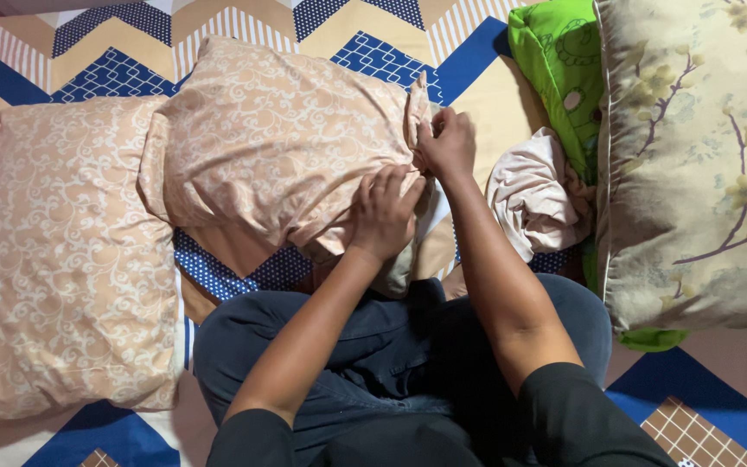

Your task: The person puts a pillowcase onto a pillow by hand, pulling the fabric over the pillow and smoothing it down until the pillow is fully covered.

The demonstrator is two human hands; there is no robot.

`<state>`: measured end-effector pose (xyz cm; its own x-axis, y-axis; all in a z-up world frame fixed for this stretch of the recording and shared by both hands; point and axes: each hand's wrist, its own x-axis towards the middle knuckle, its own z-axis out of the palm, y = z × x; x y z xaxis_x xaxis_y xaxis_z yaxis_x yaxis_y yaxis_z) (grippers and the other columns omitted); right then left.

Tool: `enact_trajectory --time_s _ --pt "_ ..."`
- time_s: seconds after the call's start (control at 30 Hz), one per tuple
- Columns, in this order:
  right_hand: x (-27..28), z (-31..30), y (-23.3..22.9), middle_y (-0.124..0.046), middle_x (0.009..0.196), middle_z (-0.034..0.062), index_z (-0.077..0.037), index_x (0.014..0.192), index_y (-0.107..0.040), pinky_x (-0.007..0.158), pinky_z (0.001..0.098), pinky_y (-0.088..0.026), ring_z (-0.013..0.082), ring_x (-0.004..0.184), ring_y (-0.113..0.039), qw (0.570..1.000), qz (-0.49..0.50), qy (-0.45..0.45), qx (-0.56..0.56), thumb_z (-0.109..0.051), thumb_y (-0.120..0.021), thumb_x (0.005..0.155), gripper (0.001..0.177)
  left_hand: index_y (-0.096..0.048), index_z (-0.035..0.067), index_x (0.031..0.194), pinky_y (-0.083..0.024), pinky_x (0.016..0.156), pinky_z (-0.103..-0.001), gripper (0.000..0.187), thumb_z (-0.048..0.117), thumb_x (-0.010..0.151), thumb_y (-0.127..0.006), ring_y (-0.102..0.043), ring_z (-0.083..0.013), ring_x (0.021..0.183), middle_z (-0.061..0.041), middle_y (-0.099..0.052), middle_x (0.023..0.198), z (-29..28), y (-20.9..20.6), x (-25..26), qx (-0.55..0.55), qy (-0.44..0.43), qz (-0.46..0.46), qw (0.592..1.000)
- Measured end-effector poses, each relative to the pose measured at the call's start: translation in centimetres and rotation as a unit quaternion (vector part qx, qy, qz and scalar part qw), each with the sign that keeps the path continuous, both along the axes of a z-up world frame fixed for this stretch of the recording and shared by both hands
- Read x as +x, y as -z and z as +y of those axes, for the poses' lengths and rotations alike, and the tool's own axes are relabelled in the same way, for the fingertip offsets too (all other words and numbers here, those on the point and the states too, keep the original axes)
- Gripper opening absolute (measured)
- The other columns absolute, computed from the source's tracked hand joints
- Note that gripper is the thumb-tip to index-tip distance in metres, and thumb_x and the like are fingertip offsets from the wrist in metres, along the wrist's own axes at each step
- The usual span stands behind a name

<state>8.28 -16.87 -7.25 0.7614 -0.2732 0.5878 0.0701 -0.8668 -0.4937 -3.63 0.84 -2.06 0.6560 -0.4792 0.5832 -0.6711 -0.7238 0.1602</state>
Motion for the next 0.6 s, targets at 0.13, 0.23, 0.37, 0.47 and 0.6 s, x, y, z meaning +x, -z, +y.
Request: enact_trajectory --time_s 0.13,0.23,0.37,0.47,0.6 --pt "1.0 -0.8 0.8 -0.062 0.069 0.0077 -0.004 0.086 -0.066 0.06 0.0343 -0.048 0.0191 0.061 -0.059 0.961 0.127 -0.083 0.23 -0.023 -0.076 0.093 0.022 -0.058 0.011 0.139 -0.034 0.114 -0.051 0.061 0.018 0.08 -0.073 -0.047 -0.0324 0.133 -0.014 -0.052 0.137 1.6 0.7 -1.0 0.004 -0.068 -0.021 0.997" --pt "1.5 -1.7 0.7 -0.062 0.068 -0.0018 -0.006 0.088 -0.065 0.05 0.0301 -0.043 0.0102 0.054 -0.056 0.856 0.107 -0.135 0.487 -0.014 -0.067 0.089 0.008 -0.056 0.012 0.138 -0.035 0.114 -0.051 0.06 0.02 0.082 -0.075 -0.048 -0.0317 0.132 -0.012 -0.052 0.136 3.1 0.9 -1.7 -0.027 -0.082 -0.022 0.996" --pt "1.0 -1.9 0.6 -0.064 0.066 -0.0032 -0.006 0.087 -0.067 0.051 0.0238 -0.043 0.0055 0.056 -0.057 0.888 0.071 -0.117 0.44 -0.006 -0.068 0.09 0.004 -0.056 0.011 0.134 -0.035 0.108 -0.053 0.064 0.022 0.075 -0.077 -0.049 -0.034 0.124 -0.014 -0.052 0.127 4.2 1.0 -2.1 -0.055 -0.11 -0.004 0.992" --pt "1.3 -1.9 1.4 -0.061 0.064 -0.0036 -0.007 0.088 -0.063 0.052 0.0223 -0.043 0.0052 0.056 -0.056 0.925 0.037 -0.073 0.371 -0.004 -0.067 0.089 0.006 -0.059 0.011 0.128 -0.036 0.106 -0.054 0.054 0.016 0.075 -0.073 -0.051 -0.031 0.117 -0.012 -0.052 0.117 4.5 1.4 -2.0 -0.069 -0.101 -0.066 0.99" --pt "3.2 -4.5 3.0 -0.057 0.066 -0.0027 -0.008 0.095 -0.061 0.05 0.0253 -0.036 0.0072 0.054 -0.05 0.863 0.002 -0.077 0.499 -0.002 -0.069 0.089 0.012 -0.067 0.022 0.111 -0.037 0.103 -0.048 0.031 0.01 0.082 -0.072 -0.052 -0.0217 0.11 0.0 -0.055 0.105 4.7 1.9 -2.1 -0.033 -0.115 -0.066 0.991"
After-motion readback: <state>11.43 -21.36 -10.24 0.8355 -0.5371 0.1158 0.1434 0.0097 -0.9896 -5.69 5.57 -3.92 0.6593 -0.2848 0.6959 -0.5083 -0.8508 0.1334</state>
